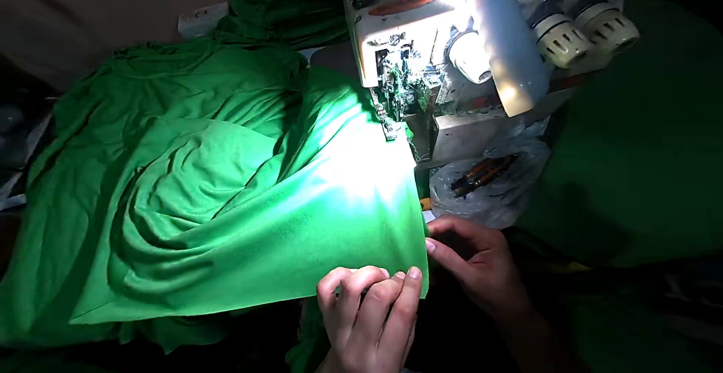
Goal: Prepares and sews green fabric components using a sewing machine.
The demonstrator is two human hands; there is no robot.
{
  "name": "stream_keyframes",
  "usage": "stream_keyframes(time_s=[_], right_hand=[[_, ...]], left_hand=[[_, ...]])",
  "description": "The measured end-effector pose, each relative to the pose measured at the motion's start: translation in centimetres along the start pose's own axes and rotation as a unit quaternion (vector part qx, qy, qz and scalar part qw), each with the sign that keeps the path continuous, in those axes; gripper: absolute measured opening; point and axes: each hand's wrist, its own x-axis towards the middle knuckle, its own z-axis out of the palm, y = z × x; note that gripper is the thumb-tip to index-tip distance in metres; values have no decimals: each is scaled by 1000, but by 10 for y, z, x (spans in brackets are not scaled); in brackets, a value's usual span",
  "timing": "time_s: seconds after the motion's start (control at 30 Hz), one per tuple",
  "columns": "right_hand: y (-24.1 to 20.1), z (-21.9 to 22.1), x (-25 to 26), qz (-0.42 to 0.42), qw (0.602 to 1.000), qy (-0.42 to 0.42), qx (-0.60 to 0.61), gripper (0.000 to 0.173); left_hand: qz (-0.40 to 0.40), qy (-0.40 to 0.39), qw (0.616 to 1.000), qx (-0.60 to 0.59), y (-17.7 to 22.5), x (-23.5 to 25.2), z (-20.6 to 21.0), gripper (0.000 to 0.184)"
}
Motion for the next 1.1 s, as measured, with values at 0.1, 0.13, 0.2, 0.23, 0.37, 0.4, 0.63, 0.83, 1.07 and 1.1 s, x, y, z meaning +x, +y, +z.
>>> stream_keyframes(time_s=[0.1, 0.13, 0.2, 0.23, 0.37, 0.4, 0.63, 0.83, 1.07, 1.1], right_hand=[[-3, 0, -4, 6, 1000, -4, -10, 8], [-4, 1, -2, 0, 1000, 1, -13, 10], [-2, 3, 1, -6, 1000, 6, -21, 11], [0, 3, 2, -6, 1000, 7, -30, 10], [3, 3, 12, -24, 998, 17, -61, 13], [3, 3, 14, -29, 997, 18, -69, 13], [-3, 5, 17, 27, 997, 74, -17, 5], [-12, 8, 10, 51, 995, 80, 9, 13], [-22, 10, 23, 64, 995, 80, -21, 10], [-24, 11, 26, 67, 993, 84, -38, 10]], left_hand=[[1, -8, 1000, 0, -1, 0, 4, 9], [0, -10, 1000, 6, -1, 0, 7, 11], [0, -11, 1000, 24, -4, 3, 13, 13], [2, -7, 999, 32, -6, 5, 16, 14], [1, 15, 999, 47, -14, 19, 29, 14], [0, 22, 999, 48, -16, 23, 33, 14], [-1, 35, 999, 22, -22, 29, 42, 10], [-2, 29, 999, 23, -19, 28, 45, 13], [18, 52, 998, 40, -14, 32, 47, 12], [21, 55, 998, 38, -15, 32, 48, 12]])
